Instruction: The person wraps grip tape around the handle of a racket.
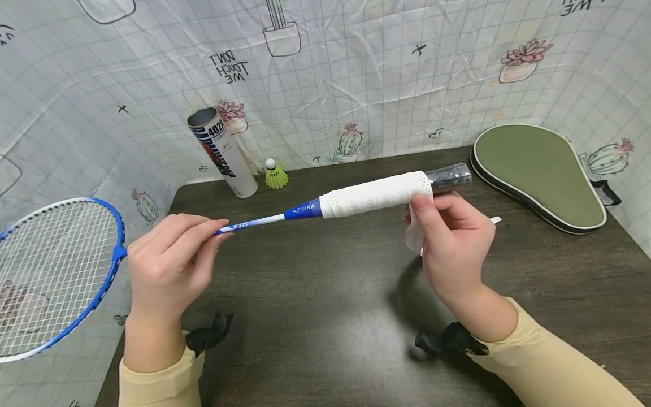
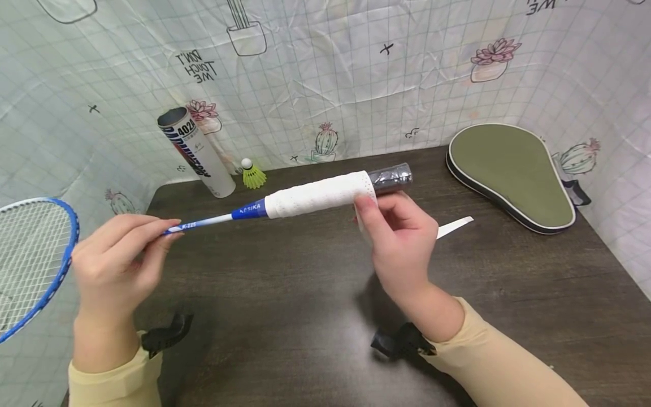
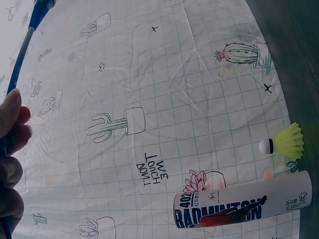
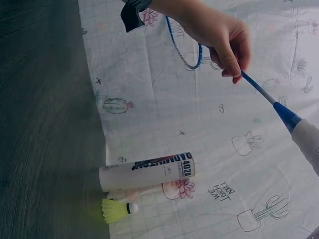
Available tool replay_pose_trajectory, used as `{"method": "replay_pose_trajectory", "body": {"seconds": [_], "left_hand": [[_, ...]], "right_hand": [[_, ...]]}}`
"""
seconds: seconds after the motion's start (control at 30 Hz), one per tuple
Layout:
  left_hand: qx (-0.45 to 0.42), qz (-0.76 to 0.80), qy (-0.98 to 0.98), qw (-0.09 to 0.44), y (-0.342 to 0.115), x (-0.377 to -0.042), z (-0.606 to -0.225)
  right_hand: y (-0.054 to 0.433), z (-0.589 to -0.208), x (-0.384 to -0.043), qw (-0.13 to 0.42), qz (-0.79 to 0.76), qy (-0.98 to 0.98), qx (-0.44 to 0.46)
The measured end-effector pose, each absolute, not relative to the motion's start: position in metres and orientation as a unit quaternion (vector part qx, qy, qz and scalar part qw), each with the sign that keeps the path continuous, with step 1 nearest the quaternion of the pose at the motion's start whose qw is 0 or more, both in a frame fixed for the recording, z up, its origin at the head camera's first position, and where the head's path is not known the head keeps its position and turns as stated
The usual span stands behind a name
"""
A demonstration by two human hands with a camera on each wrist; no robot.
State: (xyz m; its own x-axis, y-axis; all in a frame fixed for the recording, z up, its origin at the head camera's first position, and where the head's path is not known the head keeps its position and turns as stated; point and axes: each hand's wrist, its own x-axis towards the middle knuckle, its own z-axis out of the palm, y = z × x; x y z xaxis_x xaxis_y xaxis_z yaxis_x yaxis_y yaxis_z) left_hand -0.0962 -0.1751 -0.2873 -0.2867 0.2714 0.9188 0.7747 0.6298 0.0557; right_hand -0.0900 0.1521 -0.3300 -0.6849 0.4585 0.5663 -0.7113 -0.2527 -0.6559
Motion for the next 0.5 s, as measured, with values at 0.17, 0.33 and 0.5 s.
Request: {"method": "replay_pose_trajectory", "body": {"seconds": [0.17,0.33,0.5], "left_hand": [[-0.348,-0.262,-0.745,0.505,-0.1729,-0.0972,-0.2887],[-0.346,-0.258,-0.738,0.518,-0.1724,-0.0974,-0.2893],[-0.353,-0.261,-0.741,0.508,-0.1732,-0.0969,-0.2886]], "right_hand": [[0.1521,-0.3305,-0.0900,0.362,0.783,-0.489,0.131],[0.1510,-0.3310,-0.0894,0.353,0.797,-0.464,0.161],[0.1511,-0.3302,-0.0894,0.349,0.804,-0.443,0.188]]}}
